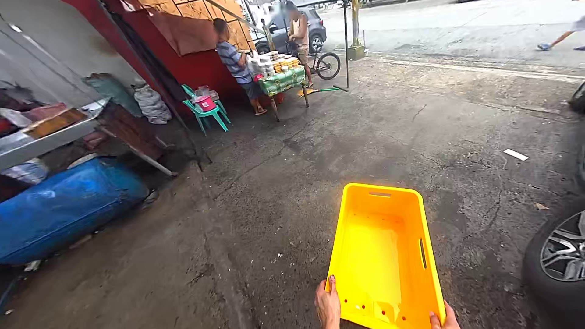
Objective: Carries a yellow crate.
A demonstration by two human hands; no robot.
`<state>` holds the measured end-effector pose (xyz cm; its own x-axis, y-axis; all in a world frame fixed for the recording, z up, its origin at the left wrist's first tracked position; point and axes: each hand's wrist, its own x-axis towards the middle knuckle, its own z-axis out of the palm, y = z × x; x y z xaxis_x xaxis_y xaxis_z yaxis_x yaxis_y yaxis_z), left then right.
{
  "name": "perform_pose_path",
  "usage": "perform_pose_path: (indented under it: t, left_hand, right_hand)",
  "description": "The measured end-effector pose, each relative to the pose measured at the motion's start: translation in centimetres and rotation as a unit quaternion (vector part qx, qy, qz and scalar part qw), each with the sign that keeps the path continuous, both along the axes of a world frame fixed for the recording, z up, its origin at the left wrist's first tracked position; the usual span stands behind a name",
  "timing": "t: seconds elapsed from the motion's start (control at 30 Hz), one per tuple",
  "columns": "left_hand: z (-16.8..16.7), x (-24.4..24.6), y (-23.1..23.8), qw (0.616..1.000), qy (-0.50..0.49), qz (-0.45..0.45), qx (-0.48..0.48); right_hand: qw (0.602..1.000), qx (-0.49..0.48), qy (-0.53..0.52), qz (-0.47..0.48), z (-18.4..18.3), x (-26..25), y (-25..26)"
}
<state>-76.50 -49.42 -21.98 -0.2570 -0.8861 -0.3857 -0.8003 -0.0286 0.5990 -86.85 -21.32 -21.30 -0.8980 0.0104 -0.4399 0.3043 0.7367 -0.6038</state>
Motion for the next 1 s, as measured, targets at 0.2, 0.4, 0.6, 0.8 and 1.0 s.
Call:
perform_pose_path:
  t: [0.2,0.4,0.6,0.8,1.0]
  left_hand:
    - [-0.7,-14.9,-5.9,1.0,-0.014,0.002,0.004]
    - [-1.5,-30.5,-10.9,1.0,-0.016,-0.015,-0.002]
    - [-2.3,-47.3,-16.7,0.999,0.009,-0.04,0.012]
    - [-3.5,-64.6,-21.8,0.995,0.01,-0.093,0.029]
    - [-5.0,-83.2,-26.7,0.992,0.013,-0.123,0.015]
  right_hand:
    - [0.999,-0.025,-0.018,-0.019,-1.6,-15.2,-5.7]
    - [0.999,-0.015,-0.008,-0.051,-2.0,-29.8,-10.9]
    - [0.998,-0.003,-0.001,-0.068,-3.1,-45.3,-16.0]
    - [0.993,-0.006,-0.019,-0.12,-4.5,-61.0,-20.4]
    - [0.988,-0.014,-0.026,-0.153,-5.8,-77.6,-24.8]
